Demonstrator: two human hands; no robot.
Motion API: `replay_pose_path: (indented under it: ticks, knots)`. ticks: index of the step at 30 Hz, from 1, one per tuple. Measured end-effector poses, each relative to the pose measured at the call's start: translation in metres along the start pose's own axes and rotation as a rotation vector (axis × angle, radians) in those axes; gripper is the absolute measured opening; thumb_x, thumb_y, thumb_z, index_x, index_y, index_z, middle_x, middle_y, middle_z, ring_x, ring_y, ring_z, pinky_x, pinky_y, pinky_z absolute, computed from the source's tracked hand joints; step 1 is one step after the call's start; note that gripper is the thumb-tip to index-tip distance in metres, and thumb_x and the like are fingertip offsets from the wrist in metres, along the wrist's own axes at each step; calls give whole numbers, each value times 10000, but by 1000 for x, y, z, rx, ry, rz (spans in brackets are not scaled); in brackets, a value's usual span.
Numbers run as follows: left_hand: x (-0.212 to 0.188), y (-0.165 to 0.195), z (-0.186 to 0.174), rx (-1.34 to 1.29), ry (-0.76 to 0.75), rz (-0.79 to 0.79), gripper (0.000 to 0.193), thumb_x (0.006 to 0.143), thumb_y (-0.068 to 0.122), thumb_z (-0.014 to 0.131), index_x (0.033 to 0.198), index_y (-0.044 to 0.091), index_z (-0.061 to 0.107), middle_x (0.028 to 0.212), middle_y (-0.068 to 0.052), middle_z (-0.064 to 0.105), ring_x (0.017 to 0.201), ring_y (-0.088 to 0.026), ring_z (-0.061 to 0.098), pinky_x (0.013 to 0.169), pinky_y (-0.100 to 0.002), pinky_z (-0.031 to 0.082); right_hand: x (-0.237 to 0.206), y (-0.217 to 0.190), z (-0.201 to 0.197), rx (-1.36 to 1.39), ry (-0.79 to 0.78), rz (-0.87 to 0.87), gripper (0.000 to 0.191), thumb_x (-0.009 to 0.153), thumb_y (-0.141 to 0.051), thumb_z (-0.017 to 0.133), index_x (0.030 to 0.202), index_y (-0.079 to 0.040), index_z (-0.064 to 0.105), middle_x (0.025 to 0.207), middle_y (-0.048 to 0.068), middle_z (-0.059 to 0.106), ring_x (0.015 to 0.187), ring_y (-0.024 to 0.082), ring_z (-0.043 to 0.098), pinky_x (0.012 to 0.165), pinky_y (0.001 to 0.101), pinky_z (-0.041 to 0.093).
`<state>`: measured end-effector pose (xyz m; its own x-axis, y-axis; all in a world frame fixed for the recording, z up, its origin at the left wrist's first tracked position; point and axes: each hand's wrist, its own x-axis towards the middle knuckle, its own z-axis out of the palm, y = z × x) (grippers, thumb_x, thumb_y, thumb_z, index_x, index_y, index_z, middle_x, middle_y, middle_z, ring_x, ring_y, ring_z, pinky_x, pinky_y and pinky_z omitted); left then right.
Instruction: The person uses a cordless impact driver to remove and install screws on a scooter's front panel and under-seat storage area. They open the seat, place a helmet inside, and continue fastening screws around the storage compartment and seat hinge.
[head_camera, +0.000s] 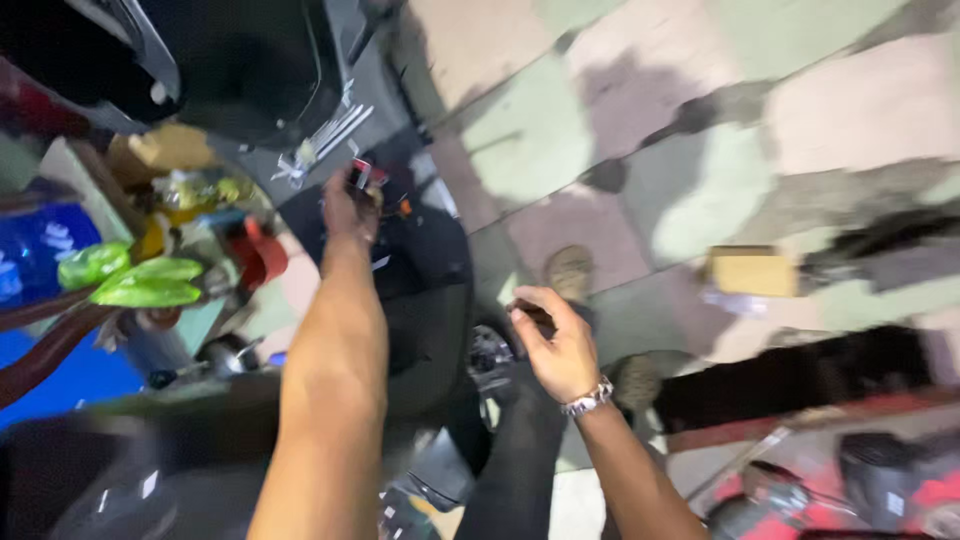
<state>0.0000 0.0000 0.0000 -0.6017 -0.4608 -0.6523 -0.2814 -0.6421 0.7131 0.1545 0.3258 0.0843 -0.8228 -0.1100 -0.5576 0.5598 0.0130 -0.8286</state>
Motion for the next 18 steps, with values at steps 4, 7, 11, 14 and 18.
replay_pose_path:
  ticks: [4, 7, 11, 14, 18]
  knots:
    - [-177, -28, 101, 68, -344, -129, 208, 981, 254, 685, 946, 51, 660, 761, -40, 660, 572, -121, 571, 457, -235, 423, -72, -59, -69, 193, -19, -153, 276, 978, -111, 649, 1230, 1, 657, 1082, 95, 745, 990, 159, 718, 880, 296, 589]
    - [-318, -26, 134, 358, -530, -51, 251, 991, 236, 688, 1061, -2, 722, 682, -67, 635, 512, -133, 537, 455, -251, 426, -126, -112, -108, 94, 65, -164, 347, 971, -126, 665, 1298, -13, 637, 1066, 99, 728, 934, 154, 714, 825, 284, 596]
    - [-458, 11, 118, 562, -792, 14, 304, 858, 31, 731, 1156, -8, 683, 955, -17, 731, 759, -49, 654, 675, -219, 528, -207, -168, -127, 154, 5, -159, 378, 967, -162, 656, 1321, -32, 632, 1070, 73, 727, 883, 130, 711, 728, 293, 594]
    - [-521, 38, 80, 505, -879, 54, 378, 842, -78, 771, 1188, -20, 630, 981, -18, 672, 797, -44, 627, 721, -238, 548, -263, -189, -119, 132, -106, -205, 326, 976, -141, 679, 1261, 18, 684, 1013, 98, 764, 844, 142, 716, 729, 301, 593]
    - [-572, 78, 7, 401, -906, 190, 344, 926, -107, 753, 1240, -43, 629, 971, -20, 625, 843, -52, 589, 776, -230, 523, -314, -202, -74, 160, -234, -189, 289, 958, -106, 696, 1200, 51, 711, 952, 108, 775, 797, 158, 723, 732, 309, 604]
